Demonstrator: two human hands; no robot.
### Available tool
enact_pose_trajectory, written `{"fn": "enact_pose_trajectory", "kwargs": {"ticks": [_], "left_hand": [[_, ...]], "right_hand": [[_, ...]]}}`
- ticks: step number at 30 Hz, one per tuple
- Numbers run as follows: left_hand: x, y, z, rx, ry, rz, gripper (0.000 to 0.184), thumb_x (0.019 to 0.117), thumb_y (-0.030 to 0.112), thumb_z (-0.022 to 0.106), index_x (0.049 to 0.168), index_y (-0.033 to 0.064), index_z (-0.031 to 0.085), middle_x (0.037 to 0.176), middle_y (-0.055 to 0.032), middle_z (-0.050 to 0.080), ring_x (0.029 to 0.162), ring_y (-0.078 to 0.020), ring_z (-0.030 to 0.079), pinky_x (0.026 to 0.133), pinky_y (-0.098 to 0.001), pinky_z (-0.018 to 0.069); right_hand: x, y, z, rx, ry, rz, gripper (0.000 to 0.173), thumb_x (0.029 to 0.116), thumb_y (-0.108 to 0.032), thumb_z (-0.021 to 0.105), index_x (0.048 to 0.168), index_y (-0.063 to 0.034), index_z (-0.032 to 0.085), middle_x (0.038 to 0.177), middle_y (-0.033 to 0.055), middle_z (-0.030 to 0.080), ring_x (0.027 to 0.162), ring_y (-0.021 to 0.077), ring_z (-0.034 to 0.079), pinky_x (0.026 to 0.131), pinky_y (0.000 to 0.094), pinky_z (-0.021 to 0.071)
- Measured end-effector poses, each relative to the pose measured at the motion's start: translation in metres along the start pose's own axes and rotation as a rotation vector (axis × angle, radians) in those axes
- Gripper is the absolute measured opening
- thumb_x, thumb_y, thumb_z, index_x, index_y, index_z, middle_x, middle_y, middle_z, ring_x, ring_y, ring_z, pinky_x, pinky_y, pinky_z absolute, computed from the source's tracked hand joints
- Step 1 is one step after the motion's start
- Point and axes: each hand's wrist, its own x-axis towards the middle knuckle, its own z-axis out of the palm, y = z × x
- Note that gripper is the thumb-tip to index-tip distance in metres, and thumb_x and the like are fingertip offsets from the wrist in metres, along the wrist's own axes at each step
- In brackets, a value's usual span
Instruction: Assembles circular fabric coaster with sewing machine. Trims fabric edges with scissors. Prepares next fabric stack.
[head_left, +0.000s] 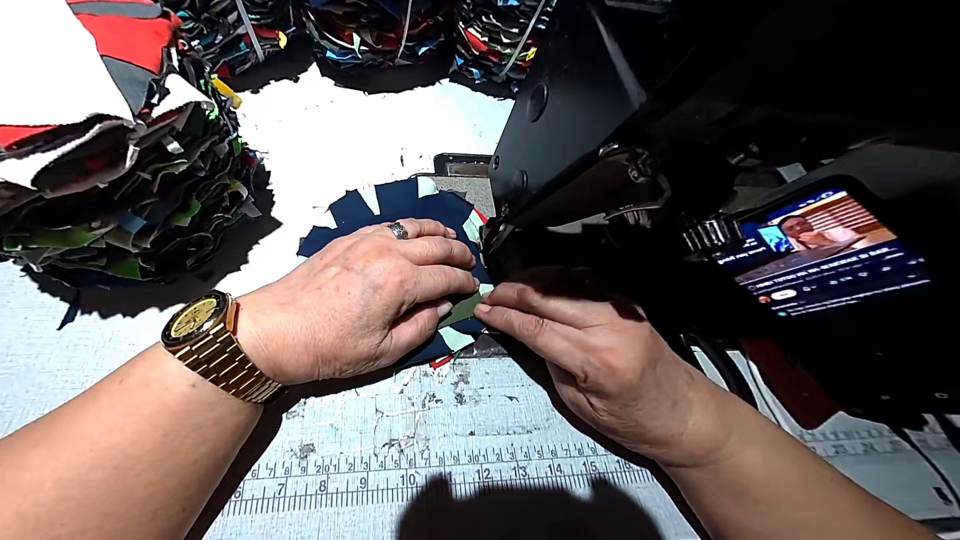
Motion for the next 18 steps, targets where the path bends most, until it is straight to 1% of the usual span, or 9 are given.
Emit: {"fn": "enact_pose_trajectory", "kwargs": {"ticks": [3, 6, 9, 12, 15, 18], "left_hand": [[0.001, 0.002, 0.001, 0.029, 0.002, -0.025, 0.04, 0.1048, 0.03, 0.042, 0.129, 0.018, 0.072, 0.141, -0.0003, 0.064, 0.143, -0.0215, 0.048, 0.12, -0.0427, 0.0377], [0.002, 0.004, 0.003, 0.044, 0.026, -0.033, 0.04, 0.1045, 0.028, 0.041, 0.128, 0.0177, 0.073, 0.14, -0.0007, 0.065, 0.141, -0.0218, 0.05, 0.118, -0.0428, 0.039], [0.002, 0.007, 0.006, 0.061, 0.034, -0.072, 0.041, 0.1042, 0.028, 0.041, 0.129, 0.0178, 0.072, 0.14, -0.0007, 0.064, 0.142, -0.022, 0.049, 0.117, -0.044, 0.0392], [0.003, 0.011, 0.009, 0.1, 0.048, -0.117, 0.042, 0.1037, 0.029, 0.041, 0.13, 0.0173, 0.071, 0.14, -0.0023, 0.064, 0.141, -0.0238, 0.049, 0.116, -0.0455, 0.0403], [0.005, 0.016, 0.012, 0.122, 0.045, -0.16, 0.044, 0.1041, 0.032, 0.039, 0.133, 0.0162, 0.069, 0.142, -0.0041, 0.063, 0.142, -0.0262, 0.048, 0.117, -0.0481, 0.039], [0.007, 0.02, 0.013, 0.165, 0.038, -0.202, 0.047, 0.1044, 0.035, 0.037, 0.136, 0.0155, 0.067, 0.144, -0.0051, 0.061, 0.143, -0.0283, 0.047, 0.115, -0.0502, 0.0397]], "right_hand": [[0.0, 0.001, -0.001, -0.005, 0.012, 0.028, 0.032, 0.0982, 0.001, 0.051, 0.118, -0.0043, 0.076, 0.12, 0.0123, 0.073, 0.118, 0.0237, 0.065, 0.104, 0.0389, 0.0502], [0.0, 0.001, -0.001, -0.015, 0.024, 0.048, 0.031, 0.0983, 0.0, 0.052, 0.117, -0.0053, 0.077, 0.119, 0.0114, 0.073, 0.118, 0.0236, 0.065, 0.103, 0.0392, 0.05], [0.001, 0.002, 0.0, -0.03, 0.043, 0.066, 0.03, 0.0992, 0.0, 0.053, 0.115, -0.0048, 0.077, 0.117, 0.0117, 0.073, 0.116, 0.0244, 0.065, 0.101, 0.0401, 0.0508], [0.002, 0.003, -0.001, -0.056, 0.05, 0.076, 0.028, 0.0997, -0.001, 0.053, 0.114, -0.0039, 0.077, 0.117, 0.0116, 0.072, 0.115, 0.0252, 0.065, 0.1, 0.0403, 0.0516], [0.003, 0.003, -0.001, -0.081, 0.049, 0.096, 0.028, 0.1008, -0.002, 0.052, 0.115, -0.0039, 0.076, 0.118, 0.0109, 0.072, 0.117, 0.0249, 0.065, 0.101, 0.039, 0.0511], [0.003, 0.005, 0.0, -0.117, 0.046, 0.125, 0.031, 0.0989, 0.001, 0.05, 0.117, -0.0039, 0.075, 0.119, 0.0119, 0.072, 0.118, 0.0266, 0.065, 0.102, 0.0417, 0.0508]]}}
